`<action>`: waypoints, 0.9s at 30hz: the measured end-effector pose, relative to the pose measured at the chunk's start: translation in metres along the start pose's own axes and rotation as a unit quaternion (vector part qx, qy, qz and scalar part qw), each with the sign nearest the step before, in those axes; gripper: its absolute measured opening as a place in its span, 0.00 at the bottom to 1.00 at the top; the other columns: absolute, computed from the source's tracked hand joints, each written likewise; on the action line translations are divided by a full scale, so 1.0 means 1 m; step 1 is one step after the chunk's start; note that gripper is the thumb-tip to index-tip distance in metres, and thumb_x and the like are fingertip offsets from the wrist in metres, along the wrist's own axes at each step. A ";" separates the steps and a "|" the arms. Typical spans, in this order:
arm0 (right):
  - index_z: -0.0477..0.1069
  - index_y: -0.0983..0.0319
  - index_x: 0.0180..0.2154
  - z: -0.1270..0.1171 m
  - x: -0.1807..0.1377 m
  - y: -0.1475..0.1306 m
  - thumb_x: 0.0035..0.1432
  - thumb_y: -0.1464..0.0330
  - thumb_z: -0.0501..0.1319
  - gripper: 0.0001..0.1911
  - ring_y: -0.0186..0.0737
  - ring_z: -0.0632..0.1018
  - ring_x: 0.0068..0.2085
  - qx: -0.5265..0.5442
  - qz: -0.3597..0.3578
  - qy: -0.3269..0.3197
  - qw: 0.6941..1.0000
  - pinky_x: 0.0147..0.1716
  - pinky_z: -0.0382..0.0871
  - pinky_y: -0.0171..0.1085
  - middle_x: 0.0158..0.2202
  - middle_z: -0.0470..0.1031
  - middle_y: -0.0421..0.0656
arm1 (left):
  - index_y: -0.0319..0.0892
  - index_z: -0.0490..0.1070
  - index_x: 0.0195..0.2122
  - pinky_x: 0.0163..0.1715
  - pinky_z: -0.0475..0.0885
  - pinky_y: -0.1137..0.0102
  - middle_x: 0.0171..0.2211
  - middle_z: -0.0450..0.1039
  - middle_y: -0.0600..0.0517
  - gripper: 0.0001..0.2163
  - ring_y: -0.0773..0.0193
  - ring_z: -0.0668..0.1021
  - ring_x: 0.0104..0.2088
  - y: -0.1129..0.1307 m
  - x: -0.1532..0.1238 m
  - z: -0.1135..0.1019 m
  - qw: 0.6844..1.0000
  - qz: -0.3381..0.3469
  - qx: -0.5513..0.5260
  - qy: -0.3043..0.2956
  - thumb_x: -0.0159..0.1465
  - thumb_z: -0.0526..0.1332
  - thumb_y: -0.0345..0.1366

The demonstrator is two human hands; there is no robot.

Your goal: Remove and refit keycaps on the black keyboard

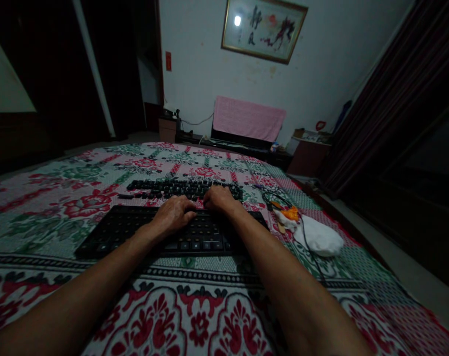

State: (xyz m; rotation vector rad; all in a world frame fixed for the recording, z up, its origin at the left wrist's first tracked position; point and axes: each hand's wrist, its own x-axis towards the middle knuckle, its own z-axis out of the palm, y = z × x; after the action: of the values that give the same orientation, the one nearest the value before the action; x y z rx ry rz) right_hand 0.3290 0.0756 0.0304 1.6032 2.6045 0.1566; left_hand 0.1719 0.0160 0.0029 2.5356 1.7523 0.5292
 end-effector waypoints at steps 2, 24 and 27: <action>0.74 0.54 0.38 -0.003 -0.001 0.002 0.47 0.66 0.57 0.14 0.38 0.73 0.37 0.020 0.000 0.006 1.000 0.34 0.60 0.31 0.36 0.76 0.40 | 0.49 0.73 0.40 0.41 0.66 0.67 0.38 0.71 0.50 0.13 0.59 0.70 0.41 0.000 0.000 0.000 1.000 -0.001 0.006 0.000 0.56 0.53 0.39; 0.74 0.63 0.38 -0.009 -0.146 0.034 0.46 0.66 0.60 0.15 0.32 0.73 0.31 0.274 -0.013 -0.060 0.960 0.28 0.62 0.28 0.32 0.76 0.40 | 0.49 0.74 0.39 0.41 0.66 0.69 0.40 0.74 0.52 0.14 0.59 0.73 0.41 -0.001 0.002 -0.002 1.000 0.006 0.019 -0.016 0.56 0.52 0.42; 0.74 0.64 0.37 -0.008 -0.147 0.032 0.46 0.66 0.60 0.15 0.32 0.73 0.29 0.269 -0.014 -0.080 0.960 0.27 0.62 0.28 0.31 0.76 0.40 | 0.49 0.73 0.41 0.41 0.66 0.69 0.40 0.73 0.52 0.15 0.59 0.73 0.42 -0.002 0.003 -0.002 0.999 0.015 0.025 -0.018 0.56 0.52 0.41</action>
State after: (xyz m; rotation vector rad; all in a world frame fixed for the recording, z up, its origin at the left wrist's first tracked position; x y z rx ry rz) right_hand 0.4230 -0.0418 0.0446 1.6209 2.6771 -0.7134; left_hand 0.1707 0.0195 0.0050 2.5920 1.7405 0.4444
